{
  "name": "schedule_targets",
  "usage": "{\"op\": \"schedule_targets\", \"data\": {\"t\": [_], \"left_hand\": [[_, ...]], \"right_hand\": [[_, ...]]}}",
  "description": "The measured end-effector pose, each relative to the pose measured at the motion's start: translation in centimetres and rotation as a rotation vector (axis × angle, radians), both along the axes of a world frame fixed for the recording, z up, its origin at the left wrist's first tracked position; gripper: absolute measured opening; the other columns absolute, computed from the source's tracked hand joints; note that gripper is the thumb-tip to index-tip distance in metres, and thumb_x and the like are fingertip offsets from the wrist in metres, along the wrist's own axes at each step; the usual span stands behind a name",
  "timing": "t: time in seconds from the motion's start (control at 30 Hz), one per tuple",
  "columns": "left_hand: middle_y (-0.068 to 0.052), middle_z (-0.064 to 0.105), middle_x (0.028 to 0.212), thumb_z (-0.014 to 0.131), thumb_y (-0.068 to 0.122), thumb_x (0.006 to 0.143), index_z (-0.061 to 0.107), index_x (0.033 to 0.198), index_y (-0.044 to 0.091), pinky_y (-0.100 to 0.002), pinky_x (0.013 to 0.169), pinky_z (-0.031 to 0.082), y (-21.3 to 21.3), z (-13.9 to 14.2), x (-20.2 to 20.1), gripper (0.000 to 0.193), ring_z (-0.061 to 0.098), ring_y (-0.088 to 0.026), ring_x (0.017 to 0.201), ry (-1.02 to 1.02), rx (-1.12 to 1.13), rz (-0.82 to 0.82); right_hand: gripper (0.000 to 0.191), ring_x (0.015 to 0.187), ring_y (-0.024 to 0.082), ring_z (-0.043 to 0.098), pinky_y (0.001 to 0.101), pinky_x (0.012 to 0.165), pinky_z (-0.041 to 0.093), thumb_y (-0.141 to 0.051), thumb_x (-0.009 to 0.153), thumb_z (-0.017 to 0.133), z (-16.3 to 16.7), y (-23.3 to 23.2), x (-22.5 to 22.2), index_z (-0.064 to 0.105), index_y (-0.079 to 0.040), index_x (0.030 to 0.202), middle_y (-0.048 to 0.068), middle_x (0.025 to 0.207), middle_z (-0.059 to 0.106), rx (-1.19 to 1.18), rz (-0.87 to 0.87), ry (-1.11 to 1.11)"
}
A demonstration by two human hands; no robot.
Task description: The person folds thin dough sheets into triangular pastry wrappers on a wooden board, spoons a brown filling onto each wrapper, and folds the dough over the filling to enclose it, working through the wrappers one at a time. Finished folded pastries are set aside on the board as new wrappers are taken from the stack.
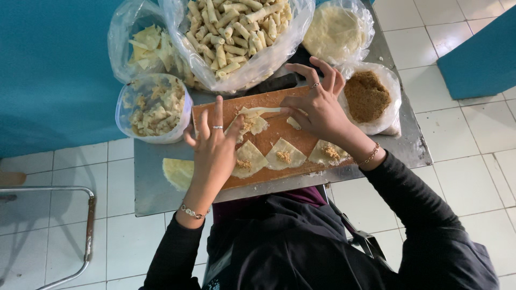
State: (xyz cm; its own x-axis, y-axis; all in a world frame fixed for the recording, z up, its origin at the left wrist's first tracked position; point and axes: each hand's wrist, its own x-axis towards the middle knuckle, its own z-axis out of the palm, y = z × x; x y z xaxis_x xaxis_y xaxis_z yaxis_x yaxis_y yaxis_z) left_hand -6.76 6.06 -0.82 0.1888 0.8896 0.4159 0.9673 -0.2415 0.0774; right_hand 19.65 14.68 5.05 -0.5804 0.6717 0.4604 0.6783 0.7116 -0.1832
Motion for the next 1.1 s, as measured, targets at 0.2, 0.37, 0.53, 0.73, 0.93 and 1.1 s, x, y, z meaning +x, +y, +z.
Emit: {"op": "schedule_targets", "data": {"t": [0.2, 0.37, 0.53, 0.73, 0.93, 1.1], "left_hand": [[-0.016, 0.026, 0.165, 0.079, 0.007, 0.073, 0.070, 0.131, 0.027, -0.066, 0.106, 0.022, 0.1, -0.3, 0.5, 0.062, 0.030, -0.039, 0.143, -0.112, -0.026, 0.003], [-0.018, 0.027, 0.164, 0.076, 0.004, 0.072, 0.070, 0.129, 0.020, -0.062, 0.106, 0.022, 0.3, 0.2, 0.8, 0.060, 0.033, -0.039, 0.142, -0.134, -0.073, -0.030], [-0.018, 0.035, 0.162, 0.075, 0.008, 0.080, 0.073, 0.121, 0.017, -0.061, 0.107, 0.021, -0.2, 0.7, 0.8, 0.042, 0.036, -0.039, 0.140, -0.152, 0.008, -0.049], [-0.008, 0.055, 0.145, 0.079, 0.020, 0.089, 0.075, 0.093, 0.017, -0.061, 0.106, 0.020, 0.3, 1.1, 0.7, 0.007, 0.045, -0.033, 0.134, -0.252, 0.120, 0.001], [-0.001, 0.062, 0.129, 0.082, 0.024, 0.087, 0.071, 0.085, 0.016, -0.059, 0.103, 0.023, -0.7, 1.1, 0.9, 0.014, 0.051, -0.028, 0.129, -0.283, 0.188, 0.071], [-0.003, 0.062, 0.124, 0.084, 0.032, 0.085, 0.074, 0.084, 0.019, -0.063, 0.101, 0.025, -2.4, 0.6, 3.6, 0.017, 0.051, -0.029, 0.122, -0.294, 0.217, 0.058]], "right_hand": [[0.015, 0.151, 0.043, 0.020, 0.0637, 0.118, 0.014, -0.040, 0.093, 0.077, -0.1, -0.3, -0.2, 0.079, -0.025, 0.091, 0.005, 0.161, 0.038, -0.018, -0.010, 0.033], [0.015, 0.148, 0.044, 0.021, 0.0645, 0.115, 0.014, -0.040, 0.093, 0.078, -0.3, -0.5, -0.4, 0.079, -0.025, 0.089, 0.007, 0.159, 0.039, 0.003, -0.025, 0.013], [0.014, 0.150, 0.043, 0.021, 0.0622, 0.118, 0.014, -0.038, 0.095, 0.078, -0.4, -0.5, 0.2, 0.081, -0.024, 0.094, 0.007, 0.160, 0.040, 0.065, -0.040, 0.020], [0.015, 0.154, 0.040, 0.024, 0.0577, 0.126, 0.013, -0.035, 0.097, 0.078, 0.0, -2.0, 4.0, 0.080, -0.020, 0.093, 0.006, 0.160, 0.049, 0.080, -0.176, 0.107], [0.007, 0.154, 0.036, 0.026, 0.0554, 0.124, 0.014, -0.017, 0.098, 0.072, 0.5, -6.1, 12.7, 0.078, -0.018, 0.094, 0.003, 0.150, 0.055, 0.098, -0.576, 0.127], [0.010, 0.156, 0.034, 0.023, 0.0572, 0.121, 0.012, -0.020, 0.102, 0.067, -0.8, -7.3, 16.3, 0.073, -0.016, 0.096, 0.002, 0.150, 0.053, 0.158, -0.780, -0.119]]}}
